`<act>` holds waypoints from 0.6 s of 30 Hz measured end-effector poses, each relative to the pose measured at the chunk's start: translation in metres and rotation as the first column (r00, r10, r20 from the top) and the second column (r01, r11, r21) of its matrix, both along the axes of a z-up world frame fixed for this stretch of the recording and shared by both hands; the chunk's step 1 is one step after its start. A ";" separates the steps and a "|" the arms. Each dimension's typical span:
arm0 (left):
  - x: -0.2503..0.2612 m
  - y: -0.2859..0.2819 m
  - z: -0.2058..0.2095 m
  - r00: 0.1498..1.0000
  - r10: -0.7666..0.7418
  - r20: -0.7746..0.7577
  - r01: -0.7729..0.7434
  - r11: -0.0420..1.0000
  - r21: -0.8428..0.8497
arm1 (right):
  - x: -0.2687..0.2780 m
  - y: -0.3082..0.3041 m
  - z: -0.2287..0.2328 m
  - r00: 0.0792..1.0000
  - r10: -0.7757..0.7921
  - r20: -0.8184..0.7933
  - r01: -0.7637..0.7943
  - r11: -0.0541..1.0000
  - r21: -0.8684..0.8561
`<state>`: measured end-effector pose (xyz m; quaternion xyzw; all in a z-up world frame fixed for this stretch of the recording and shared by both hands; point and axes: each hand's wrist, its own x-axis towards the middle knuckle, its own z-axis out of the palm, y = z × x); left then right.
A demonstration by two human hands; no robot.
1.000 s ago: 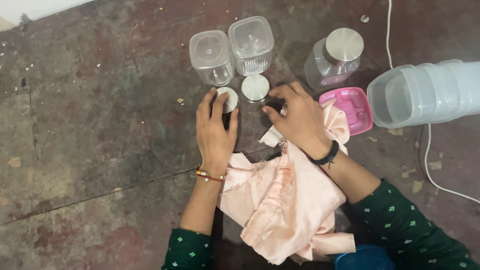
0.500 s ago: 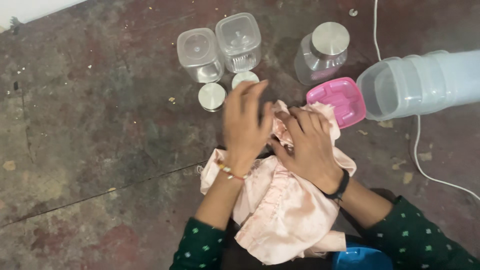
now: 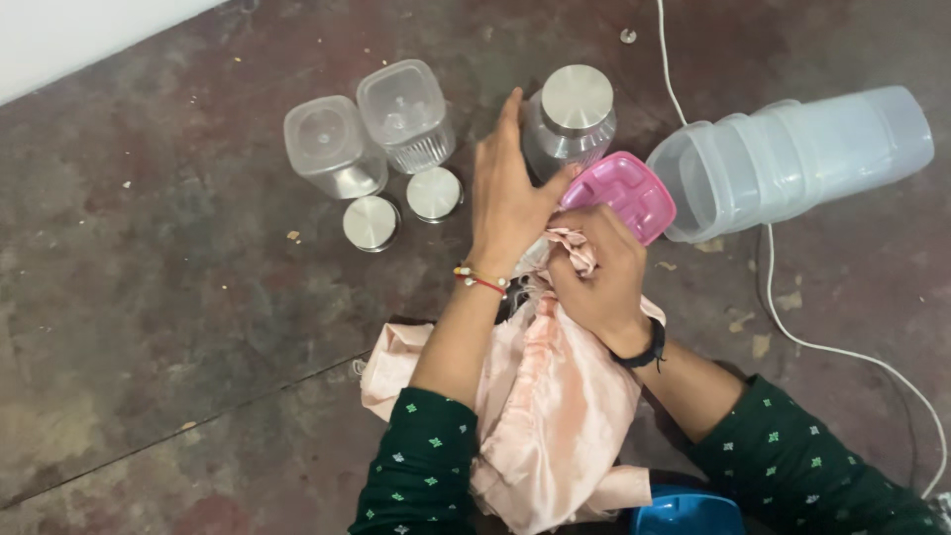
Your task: The person wipes the interior and exterior of several clear plastic containers and their lids using a pink cloth. They handle each container one at a time, rotating them to clean all sides, then place them back on the floor.
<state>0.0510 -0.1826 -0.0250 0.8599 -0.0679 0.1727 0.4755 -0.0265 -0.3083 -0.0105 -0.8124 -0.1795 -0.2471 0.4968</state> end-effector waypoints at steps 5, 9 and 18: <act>-0.019 0.005 0.013 0.990 0.069 0.120 -0.063 0.996 -0.056 | -0.001 -0.003 0.001 0.998 0.052 -0.036 -0.051 0.998 0.031; -0.052 0.019 0.025 0.974 0.099 0.205 -0.075 0.990 -0.119 | 0.000 -0.009 -0.003 0.995 0.101 0.004 -0.101 0.994 0.041; -0.108 0.035 0.006 0.899 0.227 0.374 -0.257 0.966 0.034 | 0.001 -0.009 -0.016 0.985 0.120 0.122 -0.126 0.991 0.040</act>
